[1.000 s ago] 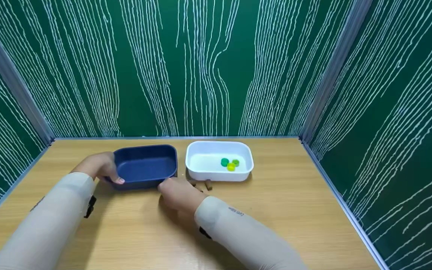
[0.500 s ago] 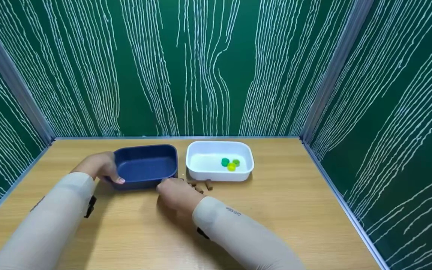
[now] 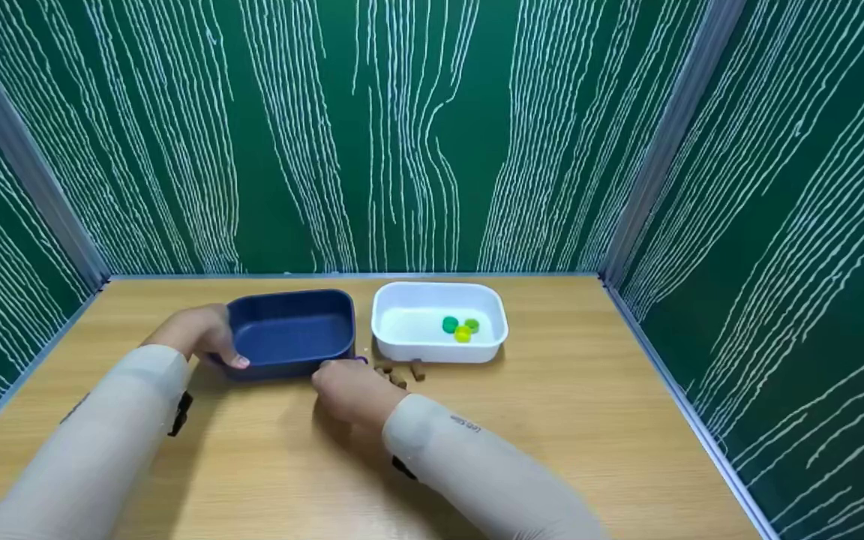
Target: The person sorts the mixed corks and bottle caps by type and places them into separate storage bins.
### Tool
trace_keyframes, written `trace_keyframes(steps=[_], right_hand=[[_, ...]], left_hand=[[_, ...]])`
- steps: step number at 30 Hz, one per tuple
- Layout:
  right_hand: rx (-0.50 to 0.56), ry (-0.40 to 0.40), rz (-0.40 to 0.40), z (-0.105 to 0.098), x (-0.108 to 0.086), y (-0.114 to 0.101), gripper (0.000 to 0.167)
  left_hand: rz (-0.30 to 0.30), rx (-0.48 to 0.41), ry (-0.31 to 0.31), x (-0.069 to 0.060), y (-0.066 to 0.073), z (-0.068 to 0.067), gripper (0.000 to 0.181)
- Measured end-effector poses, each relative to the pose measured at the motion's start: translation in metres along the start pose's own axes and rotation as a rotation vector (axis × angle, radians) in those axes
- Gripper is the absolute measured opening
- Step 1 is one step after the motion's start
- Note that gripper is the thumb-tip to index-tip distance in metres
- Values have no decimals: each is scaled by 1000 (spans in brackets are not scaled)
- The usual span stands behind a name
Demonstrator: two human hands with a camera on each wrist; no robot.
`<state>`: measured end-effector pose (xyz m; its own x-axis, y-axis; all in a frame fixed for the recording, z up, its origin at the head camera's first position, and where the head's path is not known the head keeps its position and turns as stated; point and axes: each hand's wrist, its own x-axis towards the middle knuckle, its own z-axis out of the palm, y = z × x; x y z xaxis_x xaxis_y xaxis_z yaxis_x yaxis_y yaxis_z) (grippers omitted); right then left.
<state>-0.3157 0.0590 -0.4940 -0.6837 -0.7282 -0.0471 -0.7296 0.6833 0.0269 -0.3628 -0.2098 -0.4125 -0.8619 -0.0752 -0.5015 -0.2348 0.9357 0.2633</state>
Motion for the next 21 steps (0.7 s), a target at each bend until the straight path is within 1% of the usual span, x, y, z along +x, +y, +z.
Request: trace_keyframes(steps=[5, 12, 21], right_hand=[[36, -27, 22, -1, 0, -1, 15], [86, -52, 46, -4, -1, 0, 17], [186, -60, 87, -19, -10, 4, 20]], left_hand=[[3, 9, -2, -1, 0, -1, 100], [-13, -24, -5, 1, -1, 0, 99], [0, -27, 9, -3, 0, 0, 95]])
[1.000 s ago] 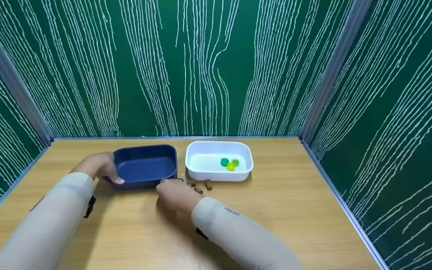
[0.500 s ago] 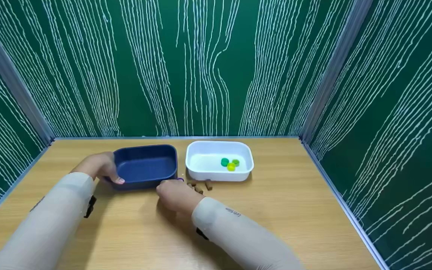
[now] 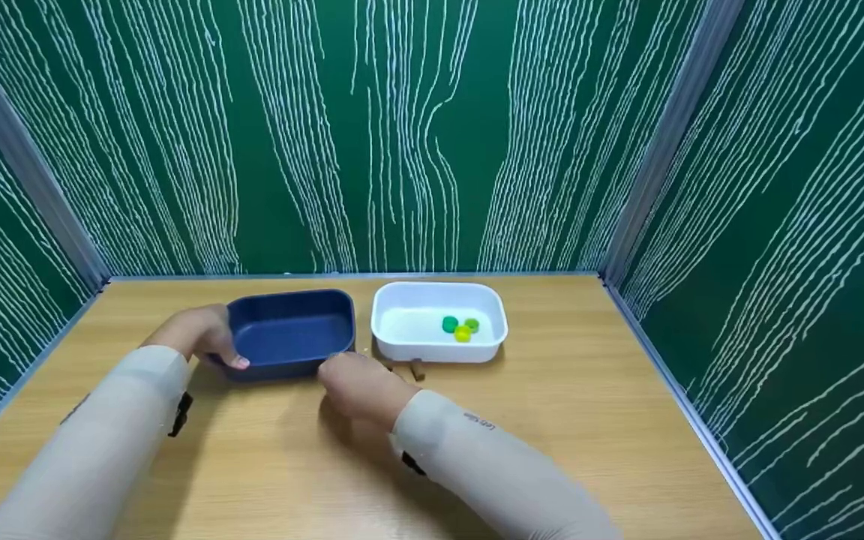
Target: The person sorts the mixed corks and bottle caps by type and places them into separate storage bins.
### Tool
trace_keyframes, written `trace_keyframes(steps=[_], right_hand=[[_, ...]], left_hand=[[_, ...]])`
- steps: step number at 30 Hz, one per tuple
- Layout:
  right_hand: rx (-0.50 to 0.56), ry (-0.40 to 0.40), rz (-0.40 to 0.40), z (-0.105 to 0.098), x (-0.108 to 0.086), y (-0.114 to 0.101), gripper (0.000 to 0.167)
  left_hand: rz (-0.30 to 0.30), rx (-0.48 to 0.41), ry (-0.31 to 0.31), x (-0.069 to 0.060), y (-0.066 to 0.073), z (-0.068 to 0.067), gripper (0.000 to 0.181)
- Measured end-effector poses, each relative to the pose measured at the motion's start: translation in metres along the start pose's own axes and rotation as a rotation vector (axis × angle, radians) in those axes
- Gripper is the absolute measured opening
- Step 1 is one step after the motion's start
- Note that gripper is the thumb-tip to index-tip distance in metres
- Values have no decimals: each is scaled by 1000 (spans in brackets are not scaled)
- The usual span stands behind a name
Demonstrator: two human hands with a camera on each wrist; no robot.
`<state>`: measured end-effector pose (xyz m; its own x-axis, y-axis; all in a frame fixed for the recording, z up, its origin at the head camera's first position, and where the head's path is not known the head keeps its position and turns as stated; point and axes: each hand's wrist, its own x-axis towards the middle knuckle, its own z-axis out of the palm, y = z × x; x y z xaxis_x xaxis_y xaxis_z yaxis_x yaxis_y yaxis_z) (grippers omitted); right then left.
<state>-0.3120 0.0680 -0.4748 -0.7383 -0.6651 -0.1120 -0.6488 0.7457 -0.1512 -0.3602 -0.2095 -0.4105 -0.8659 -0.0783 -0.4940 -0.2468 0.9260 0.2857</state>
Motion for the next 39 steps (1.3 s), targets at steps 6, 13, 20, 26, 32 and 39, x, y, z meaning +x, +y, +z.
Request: trace_keyframes(steps=[6, 13, 20, 26, 32, 39], right_hand=[[15, 53, -19, -15, -10, 10, 18], [134, 58, 69, -34, -24, 30, 25], [185, 104, 198, -50, -28, 58, 31], [152, 204, 210, -56, -26, 92, 32], [178, 223, 252, -51, -21, 131, 29], [226, 206, 337, -37, -16, 160, 30]], left_hand=[[-5, 31, -23, -8, 3, -5, 97], [-30, -1, -11, -2, 4, -1, 98], [-39, -20, 4, 6, 1, 2, 95], [-47, -21, -1, 9, 0, 2, 95], [-48, -41, -1, 4, 2, 1, 97], [-37, 43, -22, 4, 4, -1, 102]])
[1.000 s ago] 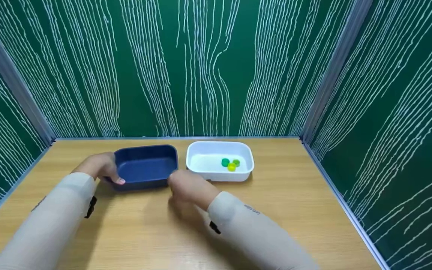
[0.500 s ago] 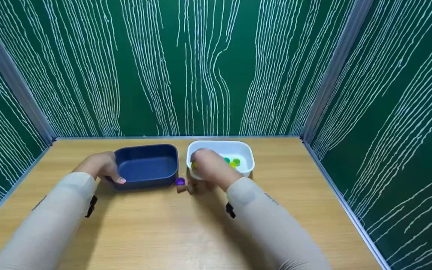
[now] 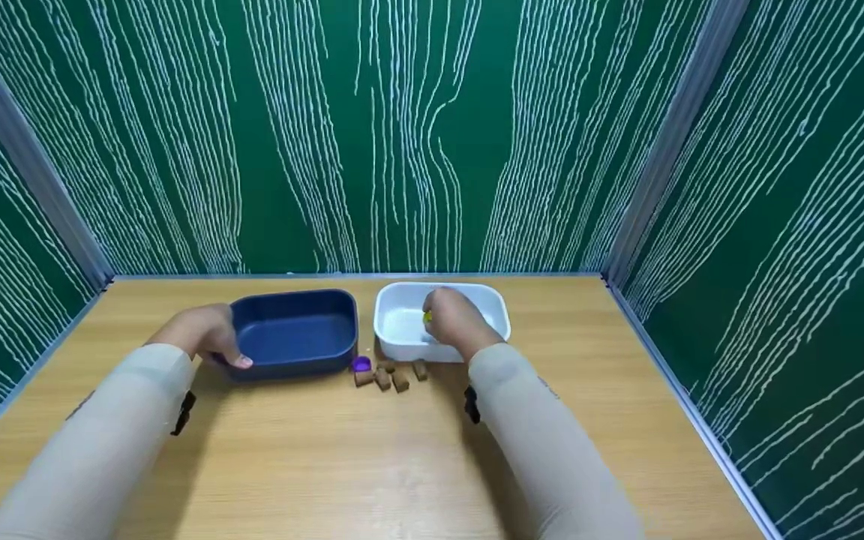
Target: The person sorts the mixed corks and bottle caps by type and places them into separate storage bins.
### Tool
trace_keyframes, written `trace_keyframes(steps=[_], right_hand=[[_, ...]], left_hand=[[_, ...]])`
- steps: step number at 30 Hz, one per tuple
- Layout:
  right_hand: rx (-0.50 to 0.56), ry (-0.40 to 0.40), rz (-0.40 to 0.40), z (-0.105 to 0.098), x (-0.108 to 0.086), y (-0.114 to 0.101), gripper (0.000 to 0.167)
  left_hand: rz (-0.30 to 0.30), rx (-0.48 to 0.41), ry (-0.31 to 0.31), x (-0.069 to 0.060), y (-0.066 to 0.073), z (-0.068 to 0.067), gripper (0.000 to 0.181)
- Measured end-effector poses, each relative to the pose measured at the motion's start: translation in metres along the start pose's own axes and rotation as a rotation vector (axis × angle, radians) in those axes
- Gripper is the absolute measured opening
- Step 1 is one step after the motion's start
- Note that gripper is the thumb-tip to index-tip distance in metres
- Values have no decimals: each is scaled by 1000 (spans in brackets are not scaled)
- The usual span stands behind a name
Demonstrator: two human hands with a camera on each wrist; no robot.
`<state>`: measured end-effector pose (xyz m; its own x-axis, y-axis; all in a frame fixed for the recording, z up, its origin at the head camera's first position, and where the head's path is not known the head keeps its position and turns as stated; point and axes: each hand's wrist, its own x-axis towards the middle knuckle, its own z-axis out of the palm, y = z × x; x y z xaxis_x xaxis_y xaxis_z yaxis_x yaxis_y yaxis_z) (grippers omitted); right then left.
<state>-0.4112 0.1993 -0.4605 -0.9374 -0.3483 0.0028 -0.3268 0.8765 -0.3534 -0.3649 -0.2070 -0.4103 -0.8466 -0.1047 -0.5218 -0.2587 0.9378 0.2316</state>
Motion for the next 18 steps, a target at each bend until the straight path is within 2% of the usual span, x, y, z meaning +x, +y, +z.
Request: trace_keyframes(steps=[4, 11, 18], right_hand=[[12, -28, 75, 4, 4, 10, 30], [-2, -28, 84, 7, 6, 27, 29], [6, -39, 121, 10, 10, 32, 30]], left_hand=[[-3, -24, -1, -1, 0, 0, 102], [5, -29, -5, -1, 0, 0, 99], [-13, -49, -3, 2, -1, 1, 101]])
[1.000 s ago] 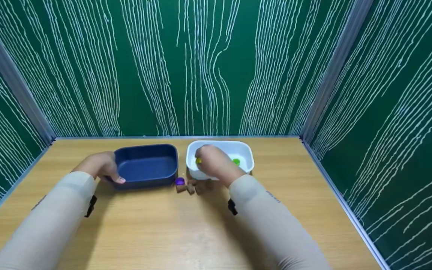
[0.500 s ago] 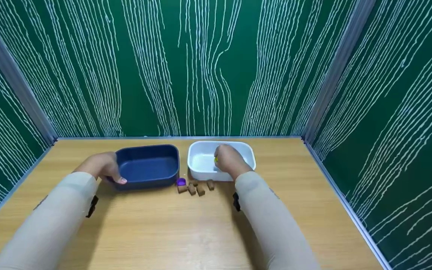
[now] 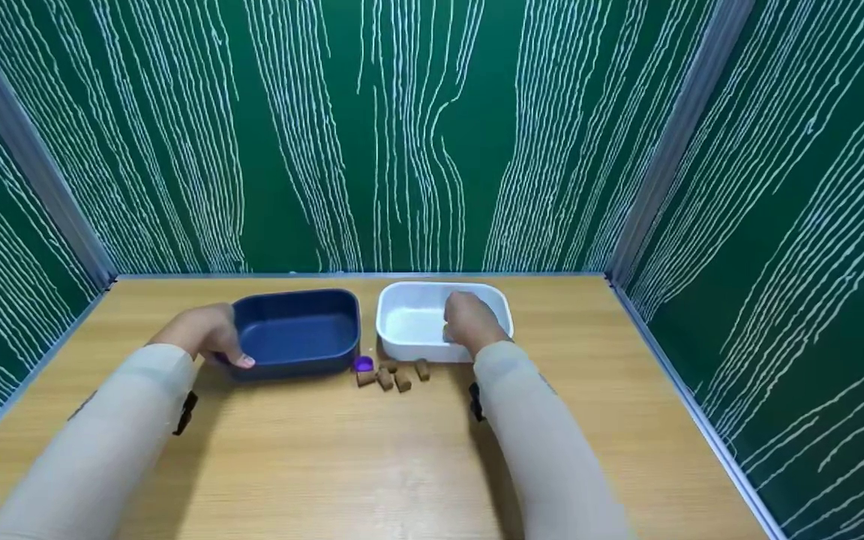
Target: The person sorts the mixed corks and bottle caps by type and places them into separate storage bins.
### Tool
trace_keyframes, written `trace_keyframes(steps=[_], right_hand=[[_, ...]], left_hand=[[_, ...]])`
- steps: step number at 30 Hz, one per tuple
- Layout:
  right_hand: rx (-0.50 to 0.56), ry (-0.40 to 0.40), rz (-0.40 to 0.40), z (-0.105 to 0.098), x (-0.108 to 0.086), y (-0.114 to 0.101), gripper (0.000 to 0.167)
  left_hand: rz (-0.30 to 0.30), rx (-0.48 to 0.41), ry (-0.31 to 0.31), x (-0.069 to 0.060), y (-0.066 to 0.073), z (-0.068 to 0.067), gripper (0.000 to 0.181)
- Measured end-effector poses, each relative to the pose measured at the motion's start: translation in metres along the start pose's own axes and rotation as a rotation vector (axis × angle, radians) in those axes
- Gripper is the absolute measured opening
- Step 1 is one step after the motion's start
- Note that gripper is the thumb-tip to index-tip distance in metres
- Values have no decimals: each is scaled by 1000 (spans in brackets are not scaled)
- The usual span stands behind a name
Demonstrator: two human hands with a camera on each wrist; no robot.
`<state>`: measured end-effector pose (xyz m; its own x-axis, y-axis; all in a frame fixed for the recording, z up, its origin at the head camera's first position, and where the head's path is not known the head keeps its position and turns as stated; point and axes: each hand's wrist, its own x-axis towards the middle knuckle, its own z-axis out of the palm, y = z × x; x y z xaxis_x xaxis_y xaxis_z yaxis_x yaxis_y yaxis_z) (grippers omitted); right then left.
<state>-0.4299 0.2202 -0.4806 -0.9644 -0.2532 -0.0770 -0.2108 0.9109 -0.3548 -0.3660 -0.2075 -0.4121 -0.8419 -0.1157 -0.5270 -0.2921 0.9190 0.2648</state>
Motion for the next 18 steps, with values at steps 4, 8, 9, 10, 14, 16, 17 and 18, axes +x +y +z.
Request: trace_keyframes(steps=[4, 8, 9, 10, 14, 16, 17, 18], right_hand=[[-4, 0, -9, -2, 0, -1, 31], [-39, 8, -19, -3, 0, -1, 30], [-54, 9, -23, -3, -1, -1, 30], [-67, 12, -23, -3, -1, -1, 30], [-65, 10, 5, -3, -4, -2, 30], [-45, 13, 25, -3, -4, -4, 29], [-39, 14, 29, -3, -5, -5, 28], [-28, 14, 37, -3, -5, -7, 28]], left_hand=[[1, -9, -2, -1, 1, 0, 100], [16, 19, 1, -2, 0, -1, 100], [20, 29, 2, -3, 0, -1, 101], [23, 36, 3, -2, 0, -1, 101], [28, 43, 4, -2, 0, -1, 102], [26, 32, 7, -1, -1, 0, 102], [22, 24, 9, 0, -1, 0, 102], [21, 19, 11, 0, -2, 0, 101]])
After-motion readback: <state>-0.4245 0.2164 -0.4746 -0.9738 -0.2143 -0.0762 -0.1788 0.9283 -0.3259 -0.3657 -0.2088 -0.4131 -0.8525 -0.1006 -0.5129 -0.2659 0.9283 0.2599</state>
